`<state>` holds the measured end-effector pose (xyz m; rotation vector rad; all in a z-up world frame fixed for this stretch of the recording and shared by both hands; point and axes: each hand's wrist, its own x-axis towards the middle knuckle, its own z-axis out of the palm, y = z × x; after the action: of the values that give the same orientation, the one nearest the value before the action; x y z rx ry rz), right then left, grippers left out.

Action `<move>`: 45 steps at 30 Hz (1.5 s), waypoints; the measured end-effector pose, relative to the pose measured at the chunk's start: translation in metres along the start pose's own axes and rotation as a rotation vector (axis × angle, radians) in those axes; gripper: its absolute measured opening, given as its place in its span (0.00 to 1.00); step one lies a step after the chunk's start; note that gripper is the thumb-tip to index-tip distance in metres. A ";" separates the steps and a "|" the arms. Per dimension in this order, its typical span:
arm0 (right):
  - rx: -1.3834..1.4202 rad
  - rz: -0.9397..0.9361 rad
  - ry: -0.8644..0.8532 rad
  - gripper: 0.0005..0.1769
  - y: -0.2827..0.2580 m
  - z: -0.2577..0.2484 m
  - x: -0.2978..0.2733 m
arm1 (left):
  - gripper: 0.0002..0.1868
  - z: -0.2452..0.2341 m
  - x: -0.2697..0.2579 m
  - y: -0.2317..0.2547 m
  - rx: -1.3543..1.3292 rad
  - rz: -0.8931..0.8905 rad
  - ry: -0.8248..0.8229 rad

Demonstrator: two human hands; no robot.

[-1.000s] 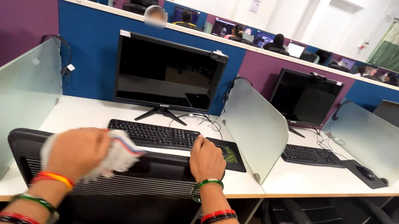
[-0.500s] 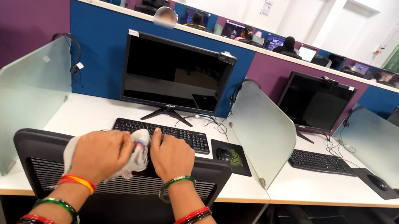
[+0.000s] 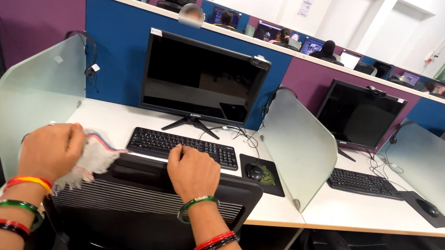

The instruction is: The person wipes the backrest and seat of a black office chair using a white cloth. The person moves from the top of the chair back to the seat, cleaning the surfaces in a systematic manner within a computer lab environment.

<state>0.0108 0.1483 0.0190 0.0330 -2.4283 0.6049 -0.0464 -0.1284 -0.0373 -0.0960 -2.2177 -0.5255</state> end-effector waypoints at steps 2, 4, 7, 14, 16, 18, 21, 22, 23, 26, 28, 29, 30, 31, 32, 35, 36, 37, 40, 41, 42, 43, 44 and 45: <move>-0.014 0.009 -0.002 0.24 0.000 -0.001 0.000 | 0.24 0.007 0.003 -0.026 -0.066 -0.038 -0.016; -0.021 0.011 0.019 0.24 0.001 -0.002 0.000 | 0.25 0.011 0.006 -0.051 -0.090 -0.127 -0.006; -0.050 0.030 0.038 0.24 0.000 -0.002 0.002 | 0.24 0.021 0.007 -0.060 -0.052 -0.177 0.007; -0.096 0.068 0.012 0.25 0.007 -0.003 0.001 | 0.26 -0.006 0.000 -0.004 0.048 -0.079 -0.125; -0.106 0.063 0.016 0.25 0.010 -0.003 0.001 | 0.23 -0.012 0.000 0.023 -0.019 0.036 -0.161; -0.097 0.063 0.022 0.25 0.010 -0.002 0.003 | 0.24 -0.012 0.000 0.055 -0.036 0.122 -0.204; -0.081 0.072 0.017 0.24 0.012 -0.002 0.002 | 0.19 -0.011 -0.006 0.100 -0.194 0.298 -0.106; -0.088 0.077 0.009 0.24 0.012 -0.002 0.002 | 0.19 -0.011 -0.008 0.114 -0.187 0.307 -0.135; -0.096 0.082 0.002 0.24 0.011 -0.002 0.001 | 0.20 -0.011 -0.010 0.127 -0.133 0.307 -0.175; -0.066 0.104 -0.070 0.25 0.013 -0.005 0.003 | 0.23 -0.014 -0.007 0.153 -0.027 0.263 -0.306; 0.022 0.048 0.026 0.24 0.011 -0.008 0.009 | 0.23 -0.016 -0.003 0.159 -0.027 0.166 -0.422; 0.067 0.019 0.074 0.24 0.008 -0.009 0.011 | 0.20 -0.017 -0.001 0.158 -0.164 0.122 -0.383; 0.135 0.043 0.096 0.23 0.001 -0.009 0.011 | 0.17 -0.016 0.002 0.155 -0.302 0.078 -0.340; 0.203 0.067 0.118 0.22 -0.011 -0.005 0.009 | 0.16 -0.014 0.007 0.152 -0.439 0.034 -0.296; 0.271 0.092 0.135 0.21 -0.025 0.002 0.007 | 0.16 -0.010 0.013 0.148 -0.607 -0.046 -0.265; 0.253 -0.176 0.158 0.18 -0.067 0.023 -0.013 | 0.16 0.001 0.032 0.131 -0.907 -0.209 -0.114; 0.161 -0.277 0.173 0.18 -0.075 0.025 -0.022 | 0.16 0.002 0.035 0.125 -0.873 -0.206 -0.029; 0.049 -0.292 0.151 0.17 -0.078 0.024 -0.029 | 0.16 0.003 0.038 0.119 -0.837 -0.203 0.055; -0.173 -0.316 0.112 0.17 -0.083 0.020 -0.041 | 0.16 -0.001 0.032 0.105 -0.483 -0.161 0.017; -0.174 -0.313 0.122 0.18 -0.081 0.018 -0.041 | 0.17 -0.002 0.030 0.103 -0.420 -0.208 -0.102; -0.175 -0.311 0.131 0.19 -0.077 0.018 -0.039 | 0.18 -0.004 0.028 0.101 -0.356 -0.257 -0.220; -0.203 -0.261 0.086 0.20 -0.070 0.017 -0.036 | 0.19 -0.004 0.026 0.099 -0.291 -0.305 -0.336; -0.227 -0.211 0.042 0.22 -0.062 0.016 -0.030 | 0.20 -0.004 0.023 0.099 -0.225 -0.255 -0.310; -0.252 -0.161 -0.002 0.24 -0.051 0.016 -0.025 | 0.21 -0.003 0.019 0.100 -0.160 -0.204 -0.283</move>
<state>0.0301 0.0928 0.0147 0.1234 -2.4569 0.2255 -0.0325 -0.0406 0.0123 -0.0289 -2.4732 -0.8461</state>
